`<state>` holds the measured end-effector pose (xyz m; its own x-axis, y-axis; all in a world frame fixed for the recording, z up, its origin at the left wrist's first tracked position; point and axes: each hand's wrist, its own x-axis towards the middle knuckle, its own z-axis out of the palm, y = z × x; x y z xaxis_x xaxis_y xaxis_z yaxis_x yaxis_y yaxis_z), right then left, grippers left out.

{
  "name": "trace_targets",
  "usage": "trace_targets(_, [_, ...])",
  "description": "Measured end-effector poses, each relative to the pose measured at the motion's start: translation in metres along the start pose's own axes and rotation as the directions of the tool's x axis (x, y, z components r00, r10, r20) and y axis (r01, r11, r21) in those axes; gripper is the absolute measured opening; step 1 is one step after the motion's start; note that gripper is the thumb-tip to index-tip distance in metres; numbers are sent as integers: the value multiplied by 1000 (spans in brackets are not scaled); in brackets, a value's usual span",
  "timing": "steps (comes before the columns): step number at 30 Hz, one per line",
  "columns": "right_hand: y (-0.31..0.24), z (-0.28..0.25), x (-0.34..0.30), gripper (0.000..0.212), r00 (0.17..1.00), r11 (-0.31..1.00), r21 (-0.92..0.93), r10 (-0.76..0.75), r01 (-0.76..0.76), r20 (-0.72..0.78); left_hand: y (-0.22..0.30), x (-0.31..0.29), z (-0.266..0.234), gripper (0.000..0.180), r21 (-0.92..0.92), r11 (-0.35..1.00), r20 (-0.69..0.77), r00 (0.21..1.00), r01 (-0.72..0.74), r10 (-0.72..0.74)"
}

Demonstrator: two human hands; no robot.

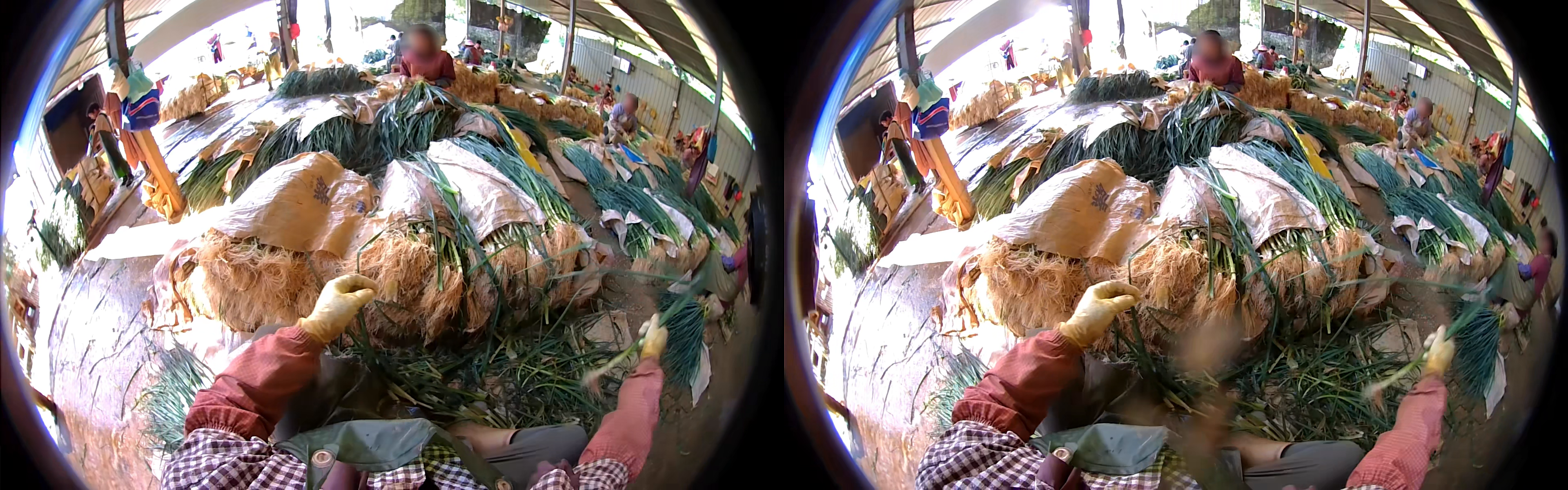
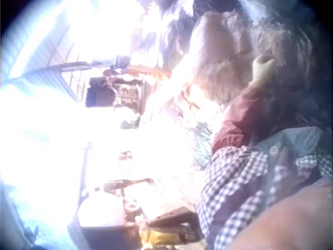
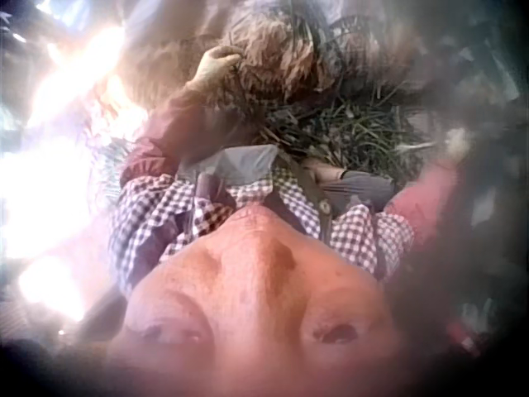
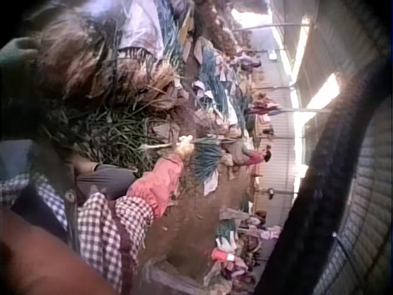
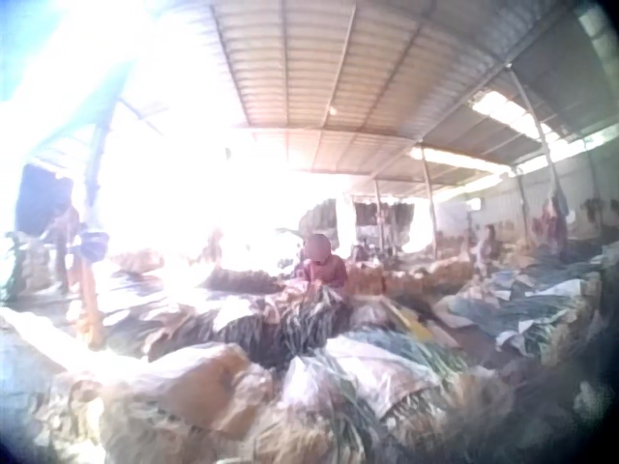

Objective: The person is sorting through a bunch of scallions by hand, removing loose outer layers and arranging them while sitting in a large shed filled with piles of harvested plants.

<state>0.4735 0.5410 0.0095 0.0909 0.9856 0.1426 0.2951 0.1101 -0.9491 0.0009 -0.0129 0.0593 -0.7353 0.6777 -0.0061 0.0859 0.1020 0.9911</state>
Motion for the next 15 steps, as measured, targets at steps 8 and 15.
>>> trace_targets(8, [-221, 153, -176, 26, 806, 918, 350, -59, -188, 588, 16, -11, 49, 27, -119, 988, 219, 968, -99, 123])
trace_targets(15, [-248, 300, -285, 22, 540, 913, 155, 80, -376, 838, -8, -19, 74, 30, -323, 905, 309, 935, 277, -175])
